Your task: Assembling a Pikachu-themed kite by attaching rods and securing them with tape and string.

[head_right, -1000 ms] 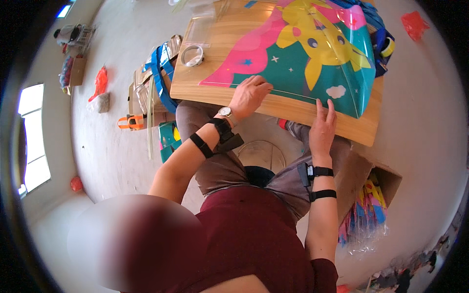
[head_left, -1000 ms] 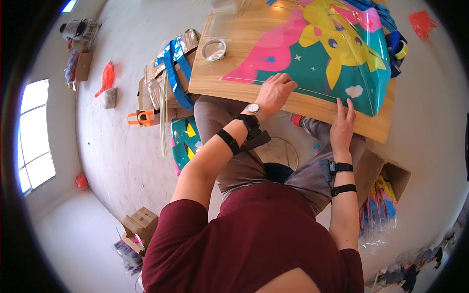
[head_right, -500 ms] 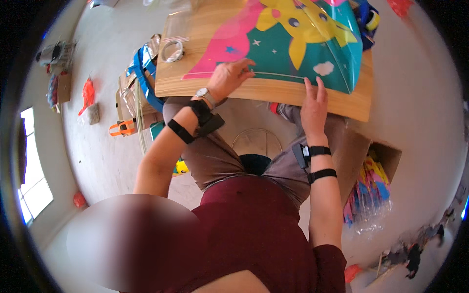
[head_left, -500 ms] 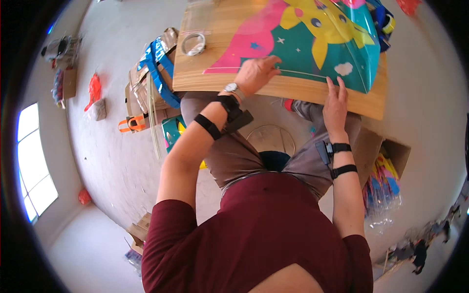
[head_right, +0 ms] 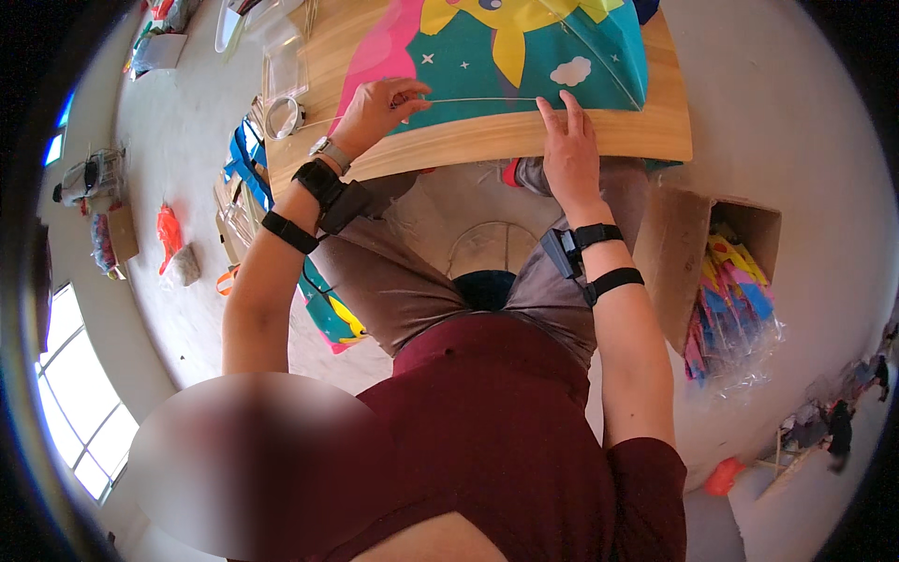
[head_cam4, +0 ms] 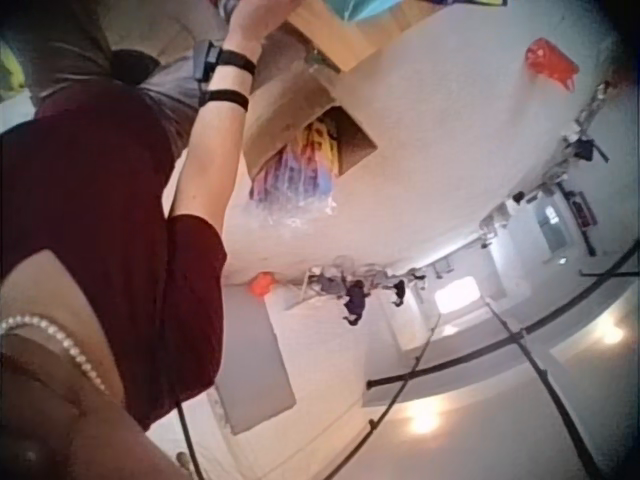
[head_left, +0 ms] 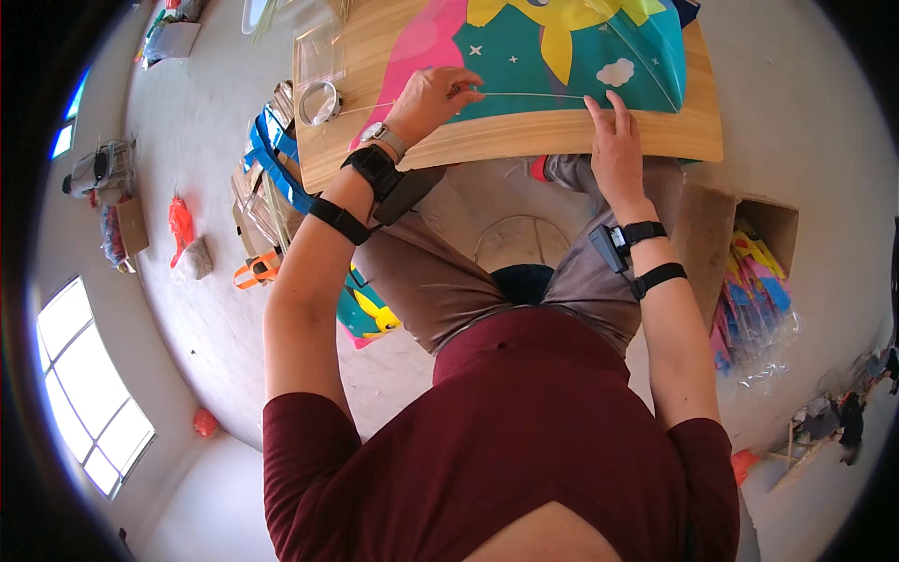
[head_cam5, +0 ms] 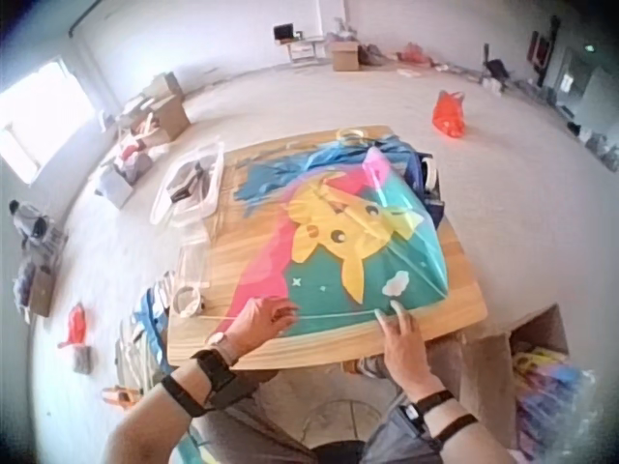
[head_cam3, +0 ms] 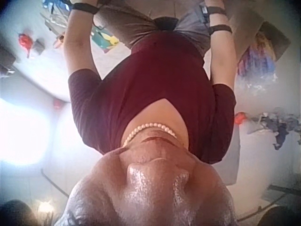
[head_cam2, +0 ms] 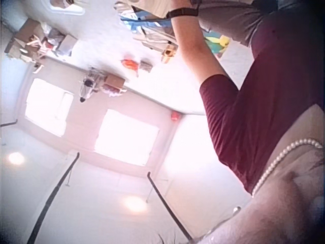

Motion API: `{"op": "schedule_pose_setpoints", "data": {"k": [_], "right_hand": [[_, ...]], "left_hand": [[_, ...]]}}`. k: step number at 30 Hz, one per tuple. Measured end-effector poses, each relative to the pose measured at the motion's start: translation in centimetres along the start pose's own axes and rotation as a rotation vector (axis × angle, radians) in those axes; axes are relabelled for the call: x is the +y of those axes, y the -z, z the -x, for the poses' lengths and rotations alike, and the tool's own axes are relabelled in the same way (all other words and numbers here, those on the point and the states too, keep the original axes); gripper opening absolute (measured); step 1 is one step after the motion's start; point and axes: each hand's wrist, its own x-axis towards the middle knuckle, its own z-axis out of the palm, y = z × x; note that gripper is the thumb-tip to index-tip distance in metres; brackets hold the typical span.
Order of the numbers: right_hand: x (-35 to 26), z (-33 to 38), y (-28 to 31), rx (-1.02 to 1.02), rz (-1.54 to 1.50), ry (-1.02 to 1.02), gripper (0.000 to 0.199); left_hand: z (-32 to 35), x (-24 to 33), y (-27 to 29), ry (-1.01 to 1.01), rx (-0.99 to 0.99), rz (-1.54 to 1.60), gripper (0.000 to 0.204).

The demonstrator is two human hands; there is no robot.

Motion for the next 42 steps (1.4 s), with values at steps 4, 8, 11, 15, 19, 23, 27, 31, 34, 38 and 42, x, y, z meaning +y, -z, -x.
{"op": "schedule_pose_setpoints", "data": {"k": [4, 8, 11, 15, 19, 23, 27, 31, 34, 38, 42], "right_hand": [[0.2, 0.0, 0.0, -0.002, 0.002, 0.006, 0.051], [0.1, -0.1, -0.2, 0.006, -0.005, 0.008, 0.052], [0.1, -0.1, -0.2, 0.008, 0.002, 0.007, 0.053], [0.0, 0.0, -0.2, 0.002, 0.008, -0.005, 0.054], [-0.1, -0.1, 0.0, 0.005, -0.013, 0.007, 0.054], [-0.3, -0.1, 0.1, -0.010, 0.000, 0.009, 0.054], [-0.4, -0.1, 0.2, -0.022, 0.003, -0.004, 0.053], [-0.6, -0.1, 0.2, -0.023, -0.015, 0.010, 0.053], [-0.8, -0.1, 0.3, -0.033, -0.022, -0.001, 0.052], [-0.9, -0.2, 0.4, -0.040, -0.020, -0.003, 0.052], [-1.2, -0.3, 0.4, -0.053, 0.000, -0.022, 0.052]], "left_hand": [[0.0, -0.1, -0.1, 0.029, -0.011, -0.010, 0.023], [0.7, -0.3, -1.0, -0.020, 0.086, -0.057, 0.021], [1.6, -0.4, -2.0, 0.017, 0.111, -0.107, 0.020], [2.5, -0.5, -3.3, 0.068, 0.163, -0.035, 0.020], [2.8, -0.9, -4.2, 0.058, 0.251, -0.017, 0.020], [3.0, -1.1, -4.6, 0.009, 0.308, -0.056, 0.020], [3.3, -1.2, -4.8, 0.019, 0.332, -0.067, 0.021], [3.4, -1.0, -5.1, 0.022, 0.357, -0.085, 0.020], [3.4, -1.0, -5.3, 0.040, 0.369, -0.071, 0.019], [3.6, -1.0, -5.2, 0.024, 0.364, -0.106, 0.021], [4.5, -0.9, -5.0, -0.008, 0.457, -0.095, 0.026]]}}
